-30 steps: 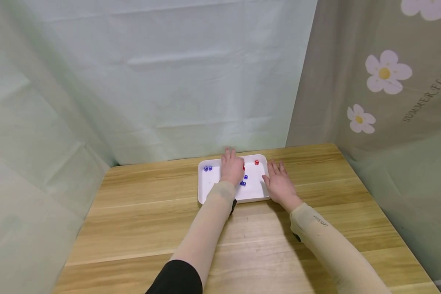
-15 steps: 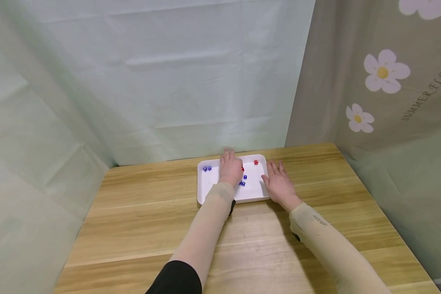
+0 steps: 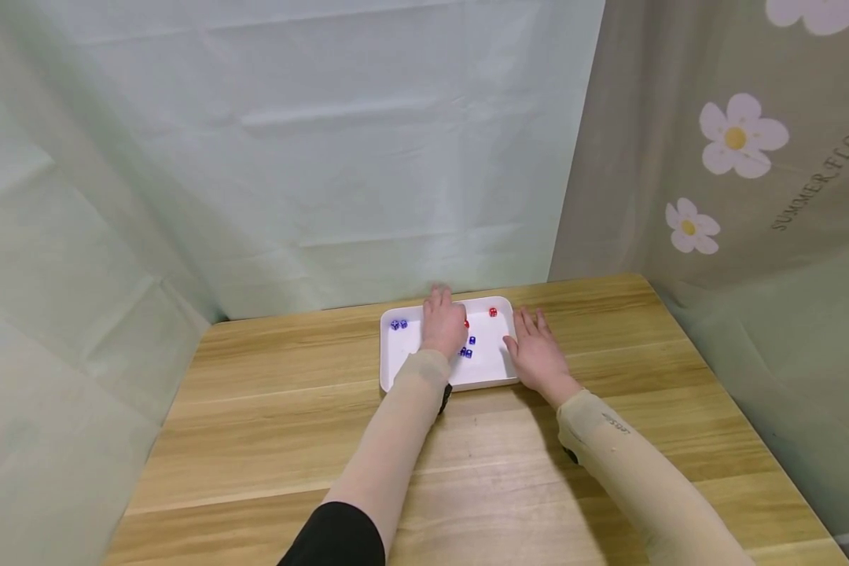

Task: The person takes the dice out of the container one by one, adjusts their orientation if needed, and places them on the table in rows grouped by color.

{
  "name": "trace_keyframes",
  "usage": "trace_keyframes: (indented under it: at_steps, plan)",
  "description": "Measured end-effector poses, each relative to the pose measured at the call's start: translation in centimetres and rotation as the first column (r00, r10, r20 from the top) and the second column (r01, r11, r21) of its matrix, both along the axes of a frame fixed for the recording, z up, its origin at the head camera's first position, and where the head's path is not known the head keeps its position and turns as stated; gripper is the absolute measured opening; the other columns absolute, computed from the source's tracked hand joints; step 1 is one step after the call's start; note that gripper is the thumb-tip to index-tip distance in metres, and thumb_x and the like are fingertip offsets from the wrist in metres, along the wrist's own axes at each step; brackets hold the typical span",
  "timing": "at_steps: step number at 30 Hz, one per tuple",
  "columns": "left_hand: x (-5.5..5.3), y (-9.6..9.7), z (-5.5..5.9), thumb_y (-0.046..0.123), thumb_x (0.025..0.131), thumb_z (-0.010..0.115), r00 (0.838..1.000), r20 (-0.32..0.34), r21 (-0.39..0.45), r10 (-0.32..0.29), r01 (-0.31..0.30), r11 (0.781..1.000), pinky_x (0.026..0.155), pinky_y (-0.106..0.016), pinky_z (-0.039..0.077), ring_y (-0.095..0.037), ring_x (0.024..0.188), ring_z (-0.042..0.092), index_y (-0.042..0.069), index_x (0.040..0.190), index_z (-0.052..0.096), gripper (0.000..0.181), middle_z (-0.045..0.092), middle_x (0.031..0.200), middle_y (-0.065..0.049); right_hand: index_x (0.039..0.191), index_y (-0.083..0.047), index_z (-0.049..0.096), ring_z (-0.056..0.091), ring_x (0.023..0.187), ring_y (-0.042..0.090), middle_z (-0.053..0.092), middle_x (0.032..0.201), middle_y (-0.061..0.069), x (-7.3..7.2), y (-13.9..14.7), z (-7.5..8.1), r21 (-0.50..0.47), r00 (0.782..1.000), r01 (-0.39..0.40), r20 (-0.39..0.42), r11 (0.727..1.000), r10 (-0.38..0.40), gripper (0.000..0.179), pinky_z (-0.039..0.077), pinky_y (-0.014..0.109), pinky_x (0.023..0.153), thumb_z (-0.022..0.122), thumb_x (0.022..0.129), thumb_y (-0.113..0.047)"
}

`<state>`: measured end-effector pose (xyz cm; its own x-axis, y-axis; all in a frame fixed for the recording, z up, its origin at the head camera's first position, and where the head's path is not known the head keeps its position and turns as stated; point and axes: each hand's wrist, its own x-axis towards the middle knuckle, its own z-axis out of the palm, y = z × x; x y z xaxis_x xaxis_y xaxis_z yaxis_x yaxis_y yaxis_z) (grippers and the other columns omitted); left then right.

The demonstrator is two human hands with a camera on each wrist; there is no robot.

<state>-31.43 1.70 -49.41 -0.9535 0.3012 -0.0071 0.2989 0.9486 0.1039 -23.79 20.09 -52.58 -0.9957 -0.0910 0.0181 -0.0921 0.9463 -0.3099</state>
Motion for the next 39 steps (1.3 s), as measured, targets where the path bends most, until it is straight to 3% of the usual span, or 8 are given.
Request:
trace_keyframes:
  at_steps: [12,21,29,39]
  plan:
    - [0.4,-0.2,1.1,0.015,0.097,0.076,0.998,-0.016,-0.003,-0.054,0.054,0.999,0.13,-0.056,0.016,-0.043,0.163,0.012,0.011,0.114,0.077,0.017,0.028,0.173,-0.019,0.166,0.008,0.018,0.008,0.16,0.052,0.018,0.173,0.027,0.1,0.0,0.2,-0.004,1.0,-0.001,-0.012,1.0,0.001,0.068,0.015,0.057,0.13,0.036,0.116,-0.036]
    - [1.4,-0.5,2.2,0.019,0.093,0.082,0.995,-0.013,0.066,-0.094,0.095,0.993,0.13,-0.056,0.013,-0.043,0.163,0.01,0.014,0.105,0.077,0.013,0.027,0.174,-0.019,0.165,0.009,0.02,0.011,0.159,0.053,0.02,0.172,0.029,0.0,-0.1,0.4,0.015,0.999,-0.012,-0.03,1.0,0.013,0.068,0.017,0.057,0.13,0.036,0.117,-0.036]
    - [2.4,-1.2,2.3,0.026,0.095,0.081,0.992,-0.024,0.083,-0.122,0.123,0.989,0.131,-0.055,0.014,-0.044,0.163,0.011,0.016,0.103,0.076,0.014,0.029,0.173,-0.019,0.165,0.009,0.019,0.009,0.159,0.053,0.019,0.173,0.029,0.2,-0.2,0.5,0.012,1.0,-0.017,-0.015,1.0,0.017,0.068,0.014,0.056,0.13,0.035,0.117,-0.036]
    - [3.5,-2.8,2.1,0.024,0.094,0.08,0.992,-0.03,0.186,-0.126,0.13,0.974,0.131,-0.054,0.014,-0.043,0.163,0.011,0.016,0.098,0.073,0.011,0.03,0.173,-0.019,0.166,0.008,0.017,0.009,0.16,0.052,0.017,0.173,0.028,0.3,0.0,0.4,0.003,1.0,-0.012,-0.007,1.0,0.012,0.069,0.013,0.056,0.13,0.034,0.117,-0.037]
